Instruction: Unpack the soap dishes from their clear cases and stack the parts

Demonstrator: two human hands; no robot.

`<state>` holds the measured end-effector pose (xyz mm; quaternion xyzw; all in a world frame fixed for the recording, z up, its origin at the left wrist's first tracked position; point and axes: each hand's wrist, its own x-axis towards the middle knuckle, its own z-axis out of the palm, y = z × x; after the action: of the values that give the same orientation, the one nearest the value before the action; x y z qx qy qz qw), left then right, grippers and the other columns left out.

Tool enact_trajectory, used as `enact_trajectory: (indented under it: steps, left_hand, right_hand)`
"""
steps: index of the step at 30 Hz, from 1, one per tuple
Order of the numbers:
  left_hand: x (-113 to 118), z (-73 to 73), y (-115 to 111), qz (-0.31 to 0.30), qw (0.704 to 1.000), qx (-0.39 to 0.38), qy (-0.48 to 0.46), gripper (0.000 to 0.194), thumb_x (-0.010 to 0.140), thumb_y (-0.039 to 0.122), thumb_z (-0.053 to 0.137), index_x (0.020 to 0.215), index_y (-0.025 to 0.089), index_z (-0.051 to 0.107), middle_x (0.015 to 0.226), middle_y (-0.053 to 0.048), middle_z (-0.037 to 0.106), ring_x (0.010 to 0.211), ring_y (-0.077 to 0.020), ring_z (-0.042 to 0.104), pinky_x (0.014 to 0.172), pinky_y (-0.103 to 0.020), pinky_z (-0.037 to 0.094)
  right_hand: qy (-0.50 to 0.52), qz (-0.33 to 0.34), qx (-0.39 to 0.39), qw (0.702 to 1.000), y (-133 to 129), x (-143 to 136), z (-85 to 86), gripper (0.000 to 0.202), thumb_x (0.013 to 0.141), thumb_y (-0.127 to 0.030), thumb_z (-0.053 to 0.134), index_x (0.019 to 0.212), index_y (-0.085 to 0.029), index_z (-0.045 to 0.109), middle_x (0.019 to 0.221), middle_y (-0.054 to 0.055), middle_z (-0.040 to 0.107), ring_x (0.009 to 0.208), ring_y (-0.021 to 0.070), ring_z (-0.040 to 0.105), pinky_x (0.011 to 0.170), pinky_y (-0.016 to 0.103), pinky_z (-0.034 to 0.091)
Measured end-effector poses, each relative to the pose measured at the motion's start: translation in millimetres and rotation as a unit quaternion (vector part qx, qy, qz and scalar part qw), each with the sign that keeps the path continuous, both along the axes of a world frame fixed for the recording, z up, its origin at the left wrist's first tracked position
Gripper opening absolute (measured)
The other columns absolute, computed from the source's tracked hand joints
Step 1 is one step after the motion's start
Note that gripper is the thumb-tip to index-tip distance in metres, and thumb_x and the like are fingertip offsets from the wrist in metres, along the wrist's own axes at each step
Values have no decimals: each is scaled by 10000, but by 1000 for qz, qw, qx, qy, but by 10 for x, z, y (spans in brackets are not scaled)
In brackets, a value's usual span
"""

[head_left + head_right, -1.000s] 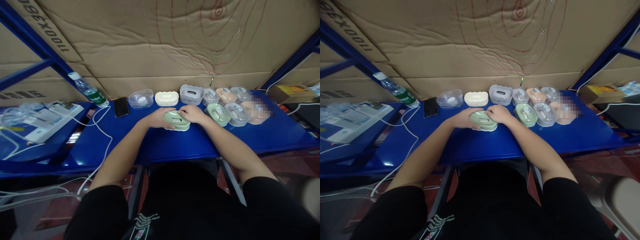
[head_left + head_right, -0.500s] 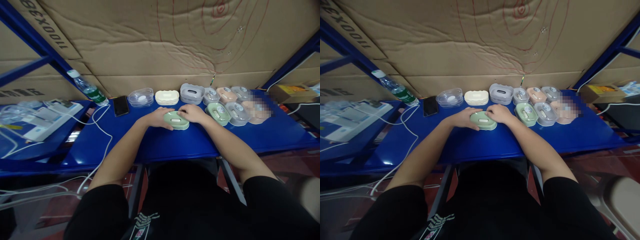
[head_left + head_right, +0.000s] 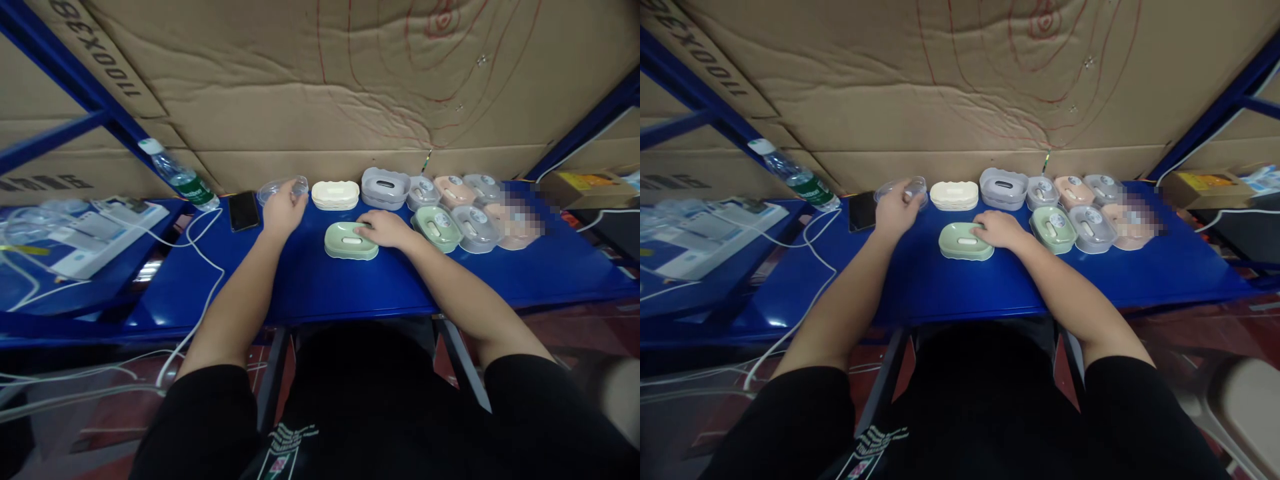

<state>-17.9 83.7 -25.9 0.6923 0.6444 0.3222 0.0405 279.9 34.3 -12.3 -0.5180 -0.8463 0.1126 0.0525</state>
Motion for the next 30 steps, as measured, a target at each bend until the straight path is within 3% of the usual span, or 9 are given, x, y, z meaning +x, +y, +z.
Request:
enact_trajectory:
  steps: [2, 7, 10, 15, 18, 21, 25, 28, 30]
  left_hand:
    - [-82, 25, 32, 40, 999, -28, 22, 473, 1085, 385, 645, 1494, 172, 750, 1150, -132, 870, 1176, -358, 805, 1050, -452, 597]
    - [-124, 28, 44, 50, 996, -47, 53, 294, 1085, 319, 633, 1263, 204, 838, 1190, -149, 876, 1200, -360, 811, 1054, -450, 595]
    - [-106, 8, 37, 44, 997, -15, 58, 285, 1095, 327, 609, 1247, 203, 816, 1186, -159, 870, 1175, -365, 809, 1031, -458, 590]
    - [-91, 0, 22, 6, 995, 99, 10, 214, 1102, 363, 615, 1182, 225, 758, 1054, -128, 852, 1030, -317, 799, 990, -440, 581]
    - [1, 1, -36, -51, 984, 164, -45, 178, 1113, 389, 632, 1138, 228, 706, 906, -80, 797, 923, -280, 778, 983, -438, 569]
    - [206, -18, -160, -159, 958, 193, -140, 295, 1164, 529, 569, 1115, 247, 642, 773, -15, 711, 755, -216, 721, 822, -375, 570]
    - [533, -37, -381, -332, 901, 142, -241, 490, 1169, 737, 473, 1096, 265, 583, 705, 34, 649, 609, -156, 636, 650, -308, 532]
    - [693, -25, -502, -408, 862, 108, -279, 474, 1174, 719, 504, 1070, 263, 576, 690, 40, 648, 601, -143, 631, 644, -300, 536]
    - [734, -23, -525, -438, 840, 90, -306, 446, 1179, 690, 530, 1062, 261, 578, 678, 43, 646, 600, -137, 632, 649, -297, 542]
  right_hand:
    - [-2, 2, 0, 1000, 3, 3, -4, 436, 1122, -451, 579, 1407, -218, 813, 1454, 141, 801, 1315, 344, 756, 1054, 433, 569]
    - [-2, 6, 0, 1000, -1, 1, -4, 448, 1122, -450, 570, 1418, -206, 802, 1460, 152, 796, 1318, 353, 752, 1055, 444, 566]
    - [1, 7, 1, 1000, -4, 2, -3, 453, 1122, -446, 573, 1426, -197, 799, 1466, 160, 794, 1326, 362, 753, 1071, 461, 571]
    - [24, 9, 10, 1000, 21, 32, -39, 468, 1122, -467, 591, 1442, -187, 787, 1463, 166, 801, 1336, 378, 754, 1100, 501, 585]
    - [86, 19, 38, 995, 50, 54, -91, 606, 1086, -494, 659, 1600, -171, 670, 1456, 175, 800, 1333, 384, 753, 1126, 531, 594]
    - [171, 55, 106, 978, 81, 59, -137, 938, 1004, -563, 766, 1779, -151, 433, 1632, 227, 678, 1480, 432, 661, 1250, 625, 524]
    - [238, 85, 188, 949, 121, 59, -151, 1287, 882, -813, 810, 1867, -238, 214, 1881, 208, 378, 1729, 495, 361, 1397, 751, 297]
    - [255, 65, 217, 940, 152, 77, -142, 1416, 827, -924, 779, 1884, -262, 109, 1935, 185, 245, 1788, 512, 206, 1423, 783, 197]
    - [264, 58, 228, 935, 167, 97, -138, 1435, 826, -935, 765, 1888, -274, 62, 1941, 172, 227, 1789, 517, 196, 1422, 790, 196]
